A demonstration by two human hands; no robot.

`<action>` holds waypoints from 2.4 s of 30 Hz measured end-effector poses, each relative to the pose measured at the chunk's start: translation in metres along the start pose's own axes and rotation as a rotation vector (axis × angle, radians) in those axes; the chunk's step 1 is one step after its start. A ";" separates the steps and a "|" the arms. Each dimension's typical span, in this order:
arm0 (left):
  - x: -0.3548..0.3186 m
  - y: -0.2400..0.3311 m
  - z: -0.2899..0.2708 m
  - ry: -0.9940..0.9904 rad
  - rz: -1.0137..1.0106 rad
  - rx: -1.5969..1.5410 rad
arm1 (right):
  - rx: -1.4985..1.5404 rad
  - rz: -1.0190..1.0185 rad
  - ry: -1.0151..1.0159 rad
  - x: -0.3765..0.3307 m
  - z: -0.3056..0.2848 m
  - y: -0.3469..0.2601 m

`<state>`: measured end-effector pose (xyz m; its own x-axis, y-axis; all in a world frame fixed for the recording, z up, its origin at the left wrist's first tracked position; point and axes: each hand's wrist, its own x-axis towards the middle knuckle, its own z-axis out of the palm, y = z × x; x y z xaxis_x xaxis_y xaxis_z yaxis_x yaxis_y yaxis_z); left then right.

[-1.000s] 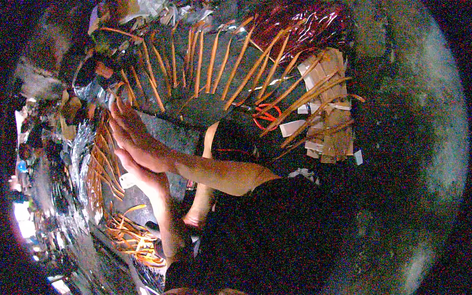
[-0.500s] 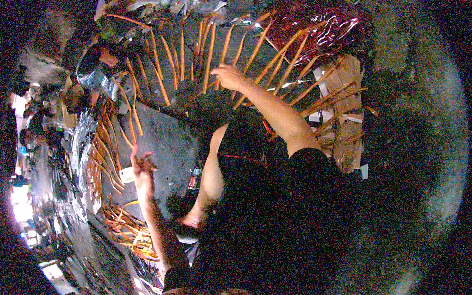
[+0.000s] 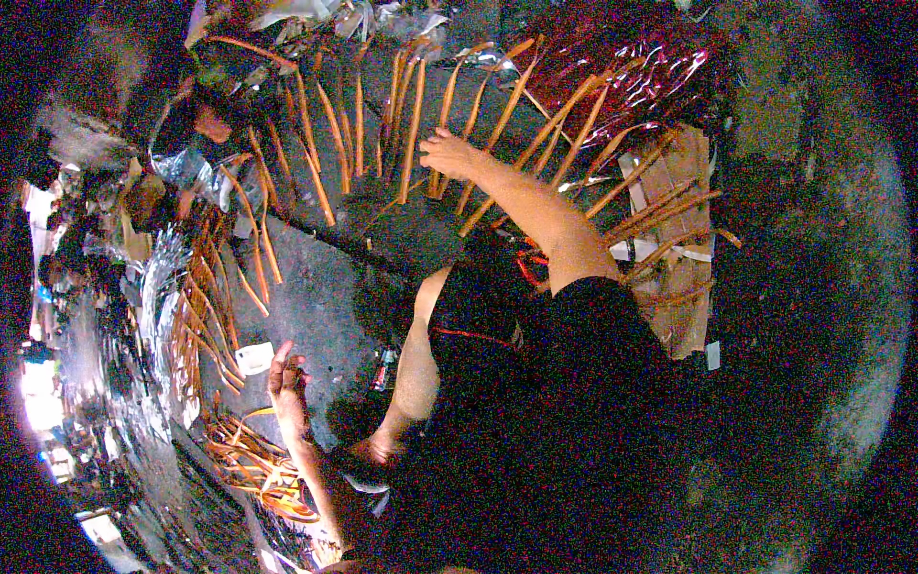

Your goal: The person sits on the floor and strips the insulation from copper wires using a white plastic scraper. They repeatedly pick up wires, scrape the insulation off, and place the stripped wires aside.

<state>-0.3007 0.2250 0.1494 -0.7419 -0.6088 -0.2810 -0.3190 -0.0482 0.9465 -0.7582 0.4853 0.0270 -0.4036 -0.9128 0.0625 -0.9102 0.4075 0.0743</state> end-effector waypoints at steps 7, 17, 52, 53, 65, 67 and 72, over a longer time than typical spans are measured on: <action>0.002 -0.001 0.003 0.009 -0.022 0.022 | 0.047 0.037 -0.006 0.005 -0.009 0.004; 0.031 0.047 0.055 -0.088 0.223 -0.208 | 1.275 -0.104 0.311 0.048 -0.167 -0.162; -0.049 0.065 -0.030 0.325 0.346 -0.163 | 1.295 -0.250 0.350 0.019 -0.217 -0.386; -0.052 0.065 -0.036 0.334 0.341 -0.155 | 1.267 -0.248 0.362 0.018 -0.221 -0.389; -0.077 0.044 -0.072 0.184 0.518 -0.309 | 1.174 -0.383 0.453 0.012 -0.258 -0.409; -0.074 0.039 -0.072 0.171 0.591 -0.422 | 1.209 -0.385 0.475 0.011 -0.261 -0.414; -0.067 0.037 -0.061 0.197 0.767 -0.590 | 1.322 -0.325 0.504 0.017 -0.266 -0.438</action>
<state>-0.2268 0.2163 0.2132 -0.4960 -0.7586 0.4225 0.5921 0.0605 0.8036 -0.3419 0.2989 0.2606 -0.3450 -0.7386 0.5791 -0.4849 -0.3880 -0.7838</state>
